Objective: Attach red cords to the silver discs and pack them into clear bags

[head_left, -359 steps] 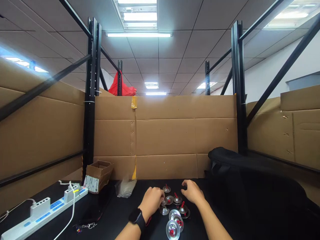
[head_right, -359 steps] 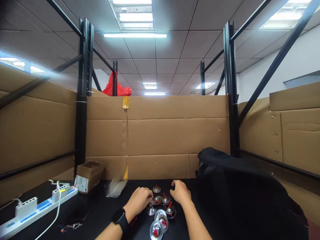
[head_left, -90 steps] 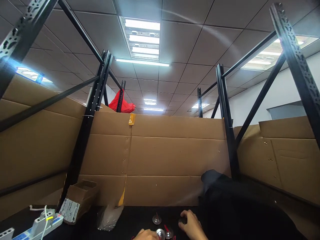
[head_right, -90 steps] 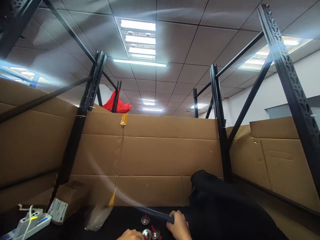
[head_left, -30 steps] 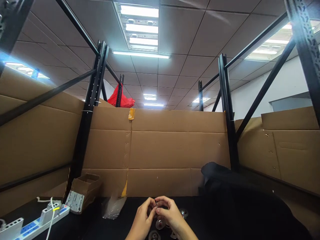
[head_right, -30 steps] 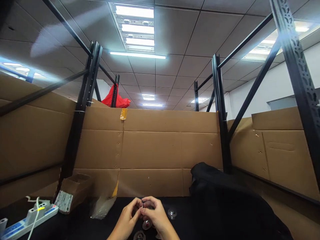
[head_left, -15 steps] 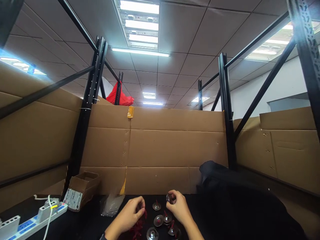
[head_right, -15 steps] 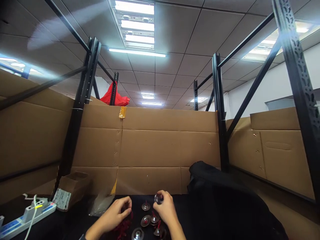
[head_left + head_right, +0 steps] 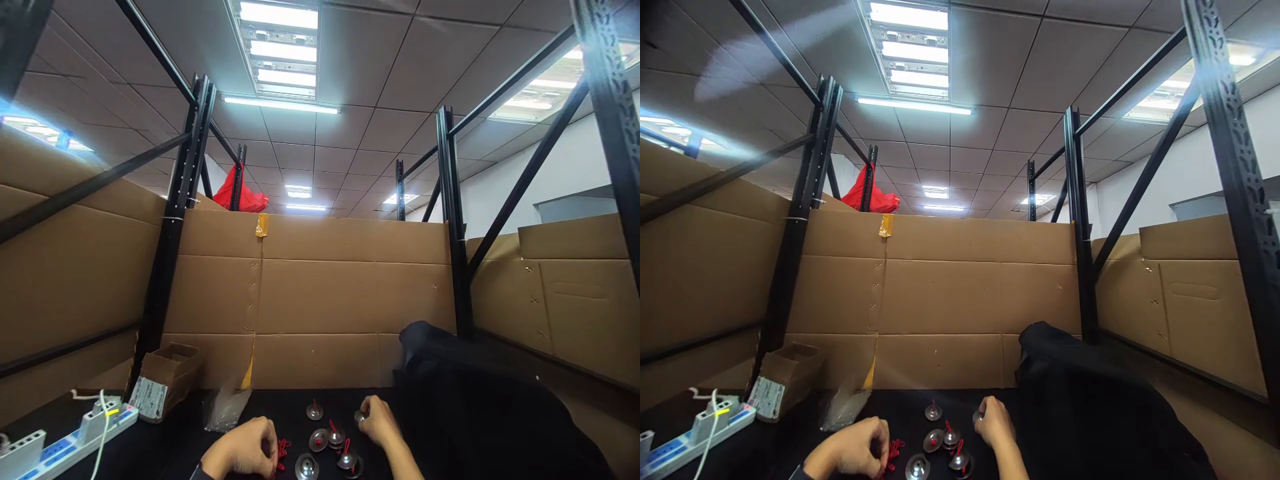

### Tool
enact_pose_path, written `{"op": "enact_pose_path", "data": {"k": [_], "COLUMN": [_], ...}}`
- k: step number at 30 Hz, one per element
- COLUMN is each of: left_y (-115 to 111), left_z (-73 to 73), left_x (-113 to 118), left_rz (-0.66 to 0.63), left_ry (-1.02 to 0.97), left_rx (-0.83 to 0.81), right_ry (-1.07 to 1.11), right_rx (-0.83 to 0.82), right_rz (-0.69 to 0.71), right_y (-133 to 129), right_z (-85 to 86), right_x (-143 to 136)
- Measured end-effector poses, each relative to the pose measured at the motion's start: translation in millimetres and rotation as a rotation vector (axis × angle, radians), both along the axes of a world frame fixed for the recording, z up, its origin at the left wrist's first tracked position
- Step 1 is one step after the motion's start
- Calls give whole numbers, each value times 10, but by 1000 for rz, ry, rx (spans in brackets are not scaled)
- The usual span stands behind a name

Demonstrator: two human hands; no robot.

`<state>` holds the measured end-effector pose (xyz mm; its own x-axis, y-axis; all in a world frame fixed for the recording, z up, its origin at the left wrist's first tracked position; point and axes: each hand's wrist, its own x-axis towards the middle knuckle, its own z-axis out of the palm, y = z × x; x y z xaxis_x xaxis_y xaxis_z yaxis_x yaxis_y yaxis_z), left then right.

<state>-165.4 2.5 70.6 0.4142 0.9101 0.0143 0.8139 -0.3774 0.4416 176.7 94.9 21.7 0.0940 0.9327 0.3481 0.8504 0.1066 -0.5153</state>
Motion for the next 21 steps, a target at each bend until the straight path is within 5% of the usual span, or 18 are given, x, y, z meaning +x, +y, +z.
{"op": "enact_pose_path", "data": {"k": [6,14,21], "left_y": [3,-178,-198], "left_z": [23,4,-26], "left_x": [45,605,813], "left_rz": [-12,-203,-150], "left_ry": [-56,-111,29], "left_rx": [110,196,200], "right_ry": [-5,-61,-41], "right_rx": [15,-4,-18], "right_rz": [57,45,57], "right_y": [58,-9,-81], "right_z": [-67,13,68], "right_x": [2,-18,-56]}}
